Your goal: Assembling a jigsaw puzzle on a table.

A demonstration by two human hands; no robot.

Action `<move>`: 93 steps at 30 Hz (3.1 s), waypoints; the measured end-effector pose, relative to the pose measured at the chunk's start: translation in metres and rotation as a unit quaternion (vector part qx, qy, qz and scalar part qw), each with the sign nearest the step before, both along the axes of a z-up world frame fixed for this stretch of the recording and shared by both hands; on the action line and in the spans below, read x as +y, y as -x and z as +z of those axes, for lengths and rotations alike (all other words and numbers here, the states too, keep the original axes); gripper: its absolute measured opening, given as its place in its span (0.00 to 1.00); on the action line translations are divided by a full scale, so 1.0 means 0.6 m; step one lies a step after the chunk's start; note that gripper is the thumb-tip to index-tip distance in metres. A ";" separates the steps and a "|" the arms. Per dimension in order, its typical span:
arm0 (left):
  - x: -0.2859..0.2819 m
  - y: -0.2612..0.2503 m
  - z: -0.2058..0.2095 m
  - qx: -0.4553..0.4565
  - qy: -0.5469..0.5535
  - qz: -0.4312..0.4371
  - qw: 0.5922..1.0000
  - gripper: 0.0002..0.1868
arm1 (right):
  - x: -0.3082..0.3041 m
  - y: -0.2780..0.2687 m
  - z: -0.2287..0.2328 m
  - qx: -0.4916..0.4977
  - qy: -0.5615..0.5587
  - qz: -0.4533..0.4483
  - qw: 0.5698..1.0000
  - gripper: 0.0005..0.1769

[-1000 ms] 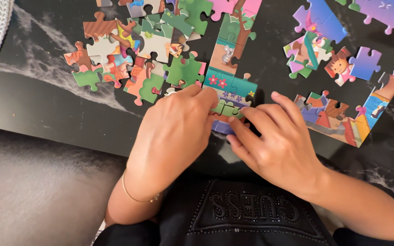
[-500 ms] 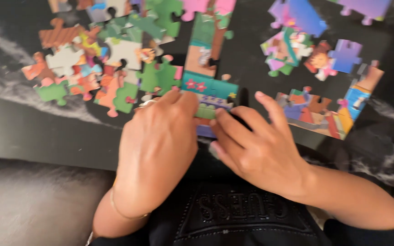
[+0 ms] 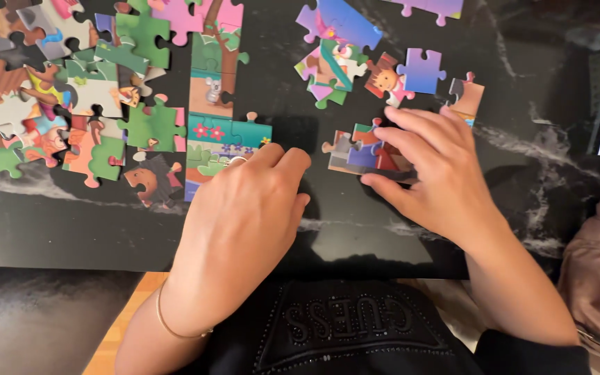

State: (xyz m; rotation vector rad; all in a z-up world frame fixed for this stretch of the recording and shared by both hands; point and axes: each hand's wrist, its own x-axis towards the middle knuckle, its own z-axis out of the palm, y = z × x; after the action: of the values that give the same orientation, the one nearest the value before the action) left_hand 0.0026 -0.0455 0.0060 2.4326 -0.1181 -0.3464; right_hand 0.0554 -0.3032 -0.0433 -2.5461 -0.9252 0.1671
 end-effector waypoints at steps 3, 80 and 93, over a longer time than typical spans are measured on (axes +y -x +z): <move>0.000 0.001 0.008 0.002 -0.012 -0.001 1.000 0.12 | 0.004 -0.004 -0.013 -0.024 -0.015 0.015 0.999 0.28; 0.015 0.021 -0.025 0.056 -0.076 0.023 0.995 0.19 | -0.055 0.031 0.018 0.025 0.012 0.002 1.000 0.22; 0.005 0.014 -0.012 0.041 -0.013 -0.070 0.997 0.20 | -0.040 0.009 -0.010 0.032 -0.044 0.092 0.994 0.12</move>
State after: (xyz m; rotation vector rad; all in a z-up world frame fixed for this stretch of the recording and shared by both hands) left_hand -0.0055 -0.0426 -0.0014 2.4381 -0.2495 -0.5134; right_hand 0.0502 -0.3274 -0.0491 -2.3593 -1.1150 0.2549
